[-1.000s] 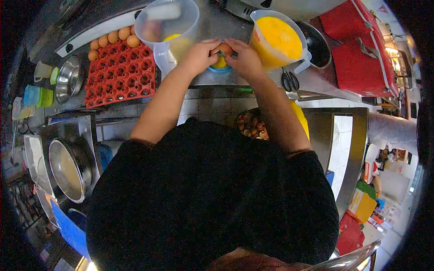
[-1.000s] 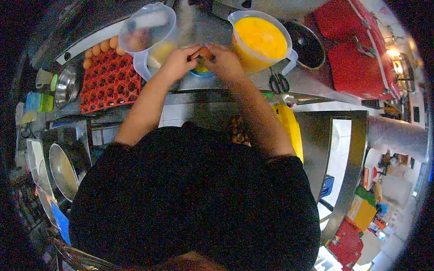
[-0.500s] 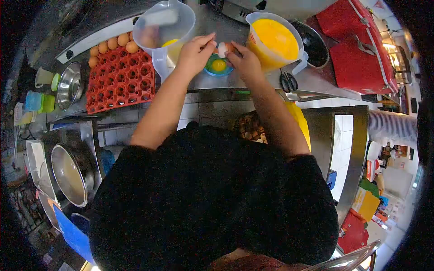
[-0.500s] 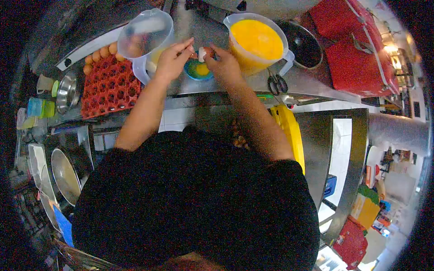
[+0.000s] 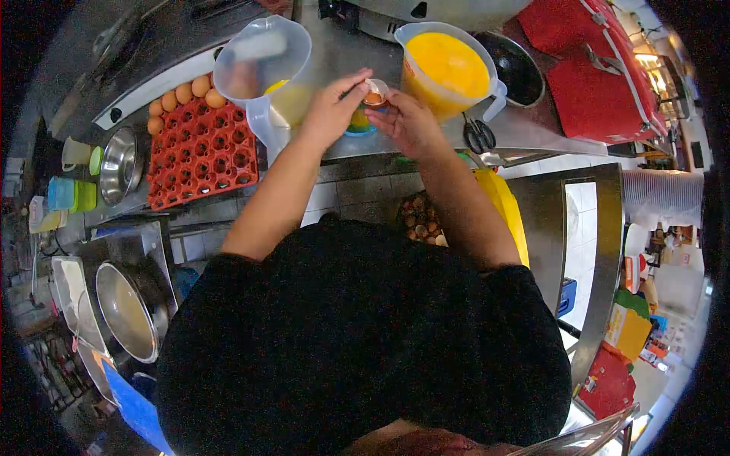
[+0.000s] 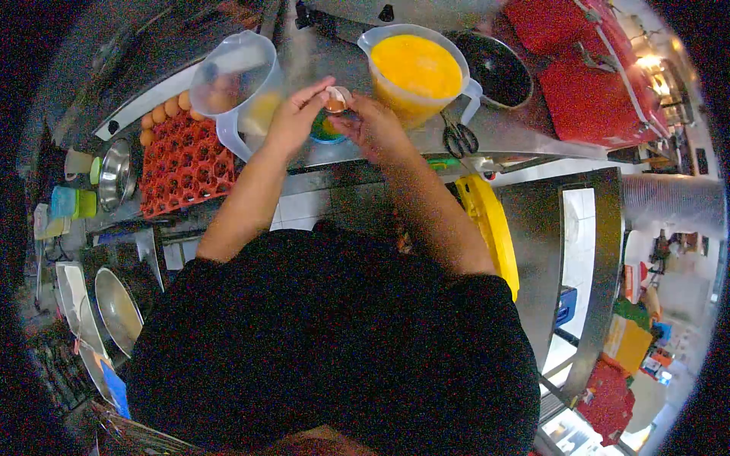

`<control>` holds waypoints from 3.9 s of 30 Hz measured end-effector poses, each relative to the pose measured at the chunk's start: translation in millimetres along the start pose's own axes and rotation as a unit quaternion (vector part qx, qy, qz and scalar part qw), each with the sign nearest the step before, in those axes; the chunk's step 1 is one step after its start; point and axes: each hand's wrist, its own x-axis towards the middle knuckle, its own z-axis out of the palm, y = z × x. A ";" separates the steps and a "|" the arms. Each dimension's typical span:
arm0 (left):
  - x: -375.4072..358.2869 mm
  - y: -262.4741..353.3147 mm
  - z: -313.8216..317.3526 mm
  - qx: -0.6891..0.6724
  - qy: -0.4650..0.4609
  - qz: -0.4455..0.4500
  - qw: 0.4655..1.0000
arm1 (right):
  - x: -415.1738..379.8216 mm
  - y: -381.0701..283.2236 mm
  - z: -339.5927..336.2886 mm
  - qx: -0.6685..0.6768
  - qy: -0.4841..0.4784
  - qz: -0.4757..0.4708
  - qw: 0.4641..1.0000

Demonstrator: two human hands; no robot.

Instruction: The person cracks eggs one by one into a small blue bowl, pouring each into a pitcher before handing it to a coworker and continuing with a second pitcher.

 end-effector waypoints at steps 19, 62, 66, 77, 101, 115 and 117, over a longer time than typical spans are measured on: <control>-90.1 26.7 -56.5 -0.235 -0.199 -0.144 0.940 | -235.8 101.1 -208.2 -0.241 0.369 0.164 0.883; -23.1 9.2 -230.1 0.607 0.104 -0.119 0.779 | 18.8 -111.8 110.8 -0.724 0.106 -0.090 0.675; -13.9 -3.7 -225.6 0.621 0.092 -0.066 0.775 | 46.7 -118.4 138.6 -0.770 0.103 -0.174 0.605; -6.1 -15.9 -214.4 0.636 0.104 -0.033 0.764 | 80.5 -67.2 177.4 -0.877 0.024 -0.365 0.312; -31.1 20.5 -226.9 0.539 0.220 -0.009 0.813 | -9.2 -52.2 82.0 -0.475 0.206 -0.077 0.852; -81.3 134.0 -127.0 0.013 0.061 0.013 0.998 | 7.0 25.6 -23.9 -0.545 0.157 0.044 0.822; -80.0 132.2 -104.0 -0.042 -0.006 0.011 0.999 | -8.6 21.3 -22.1 -0.607 0.171 -0.029 0.775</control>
